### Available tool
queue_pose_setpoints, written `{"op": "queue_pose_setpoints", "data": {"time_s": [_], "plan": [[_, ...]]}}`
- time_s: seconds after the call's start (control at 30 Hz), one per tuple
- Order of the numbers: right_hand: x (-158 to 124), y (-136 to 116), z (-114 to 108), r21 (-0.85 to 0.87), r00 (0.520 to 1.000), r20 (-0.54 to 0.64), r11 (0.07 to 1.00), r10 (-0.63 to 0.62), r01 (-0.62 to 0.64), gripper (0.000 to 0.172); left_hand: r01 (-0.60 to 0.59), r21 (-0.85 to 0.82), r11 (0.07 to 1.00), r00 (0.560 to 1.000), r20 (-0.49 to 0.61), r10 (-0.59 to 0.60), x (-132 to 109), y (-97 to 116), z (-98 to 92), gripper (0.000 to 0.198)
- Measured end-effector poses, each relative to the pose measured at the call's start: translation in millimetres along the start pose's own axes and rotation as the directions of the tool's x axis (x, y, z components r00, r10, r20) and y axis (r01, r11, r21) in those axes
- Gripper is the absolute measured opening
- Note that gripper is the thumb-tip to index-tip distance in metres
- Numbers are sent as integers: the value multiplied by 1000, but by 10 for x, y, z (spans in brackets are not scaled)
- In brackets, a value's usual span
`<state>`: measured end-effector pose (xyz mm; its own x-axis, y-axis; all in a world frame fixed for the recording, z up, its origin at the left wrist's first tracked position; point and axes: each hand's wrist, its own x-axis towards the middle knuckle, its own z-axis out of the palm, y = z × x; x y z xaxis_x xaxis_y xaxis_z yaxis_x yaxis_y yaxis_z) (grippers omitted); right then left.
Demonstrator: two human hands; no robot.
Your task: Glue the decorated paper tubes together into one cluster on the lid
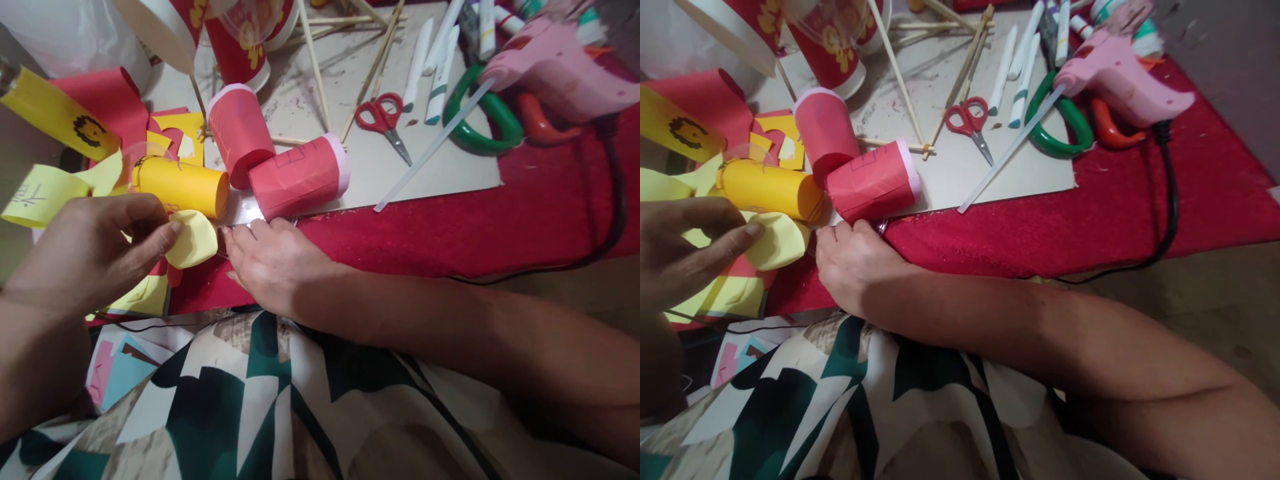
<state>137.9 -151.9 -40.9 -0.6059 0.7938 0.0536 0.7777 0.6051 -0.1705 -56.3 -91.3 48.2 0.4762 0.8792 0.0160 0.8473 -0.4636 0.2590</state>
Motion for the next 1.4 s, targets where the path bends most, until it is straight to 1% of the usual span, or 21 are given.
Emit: {"op": "queue_pose_setpoints", "data": {"time_s": [0.07, 0.17, 0.23, 0.33, 0.4, 0.43, 0.5, 0.6, 0.67, 0.77, 0.8, 0.83, 0.87, 0.93, 1.0, 1.07, 1.13, 1.2, 1.27, 1.33, 1.4], "plan": [[-2, -6, 5, 8, 1000, 21, 1000, 6, -6, 47, -31, 0, 1000, 1000, 2, 31, 6, 33, 6, 35], [-13, -15, 11, 8, 1000, -20, 1000, 8, -8, 45, -22, -86, 996, 999, -36, 19, -51, 92, 8, 32], [-20, -13, 5, 1, 999, -54, 1000, -2, 2, 46, 0, -142, 990, 992, -127, -19, -117, 90, 20, 27], [-22, -1, -26, 10, 1000, -20, 1000, -3, 4, 47, 22, -222, 975, 953, -290, -87, -207, -18, 85, 26], [-34, 5, -45, 23, 1000, 7, 1000, 12, -13, 46, 55, -264, 963, 915, -372, -155, -247, -139, 159, 38], [-50, 4, -52, 26, 1000, 2, 1000, 15, -15, 45, 92, -264, 960, 901, -389, -193, -261, -201, 201, 47], [-112, -1, -65, 19, 999, -41, 1000, 4, -3, 46, 198, -242, 950, 897, -346, -275, -285, -302, 280, 63], [-260, 0, -146, 1, 985, -163, 998, -61, 62, 46, 316, -267, 911, 911, -185, -370, -317, -378, 371, 76], [-343, 34, -279, -11, 962, -256, 996, -90, 90, 45, 325, -309, 894, 920, -113, -374, -333, -392, 407, 80], [-321, 168, -583, -16, 922, -379, 996, -85, 85, 43, 287, -390, 875, 938, -73, -340, -332, -402, 433, 83], [-259, 232, -691, -8, 927, -365, 996, -83, 86, 44, 271, -444, 854, 943, -56, -328, -324, -405, 438, 83], [-168, 301, -791, -3, 937, -338, 996, -87, 92, 45, 255, -511, 821, 948, -35, -316, -314, -406, 444, 83], [-52, 371, -875, 6, 950, -307, 998, -58, 63, 44, 238, -584, 776, 953, -15, -304, -302, -405, 449, 83], [235, 498, -982, 37, 965, -261, 998, -31, 42, 47, 204, -715, 669, 960, 13, -278, -277, -398, 462, 83], [546, 596, -1003, 103, 979, -205, 994, -23, 45, 53, 177, -805, 567, 962, 21, -270, -256, -384, 471, 83], [825, 665, -961, 178, 987, -110, 975, -115, 133, 57, 165, -866, 472, 960, 31, -278, -238, -366, 469, 83], [1036, 718, -900, 212, 984, -25, 961, -175, 177, 59, 160, -914, 372, 957, 50, -287, -219, -347, 456, 80], [1176, 766, -854, 224, 978, 34, 955, -206, 193, 54, 156, -947, 282, 957, 74, -280, -189, -328, 441, 75], [1257, 811, -840, 236, 971, 72, 950, -228, 205, 43, 159, -966, 202, 956, 100, -275, -150, -309, 439, 71], [1301, 852, -849, 266, 968, 90, 942, -234, 203, 30, 165, -978, 130, 952, 124, -278, -107, -292, 451, 67], [1325, 884, -867, 317, 973, 89, 933, -211, 173, 22, 154, -986, 65, 948, 129, -290, -72, -282, 467, 65]]}}
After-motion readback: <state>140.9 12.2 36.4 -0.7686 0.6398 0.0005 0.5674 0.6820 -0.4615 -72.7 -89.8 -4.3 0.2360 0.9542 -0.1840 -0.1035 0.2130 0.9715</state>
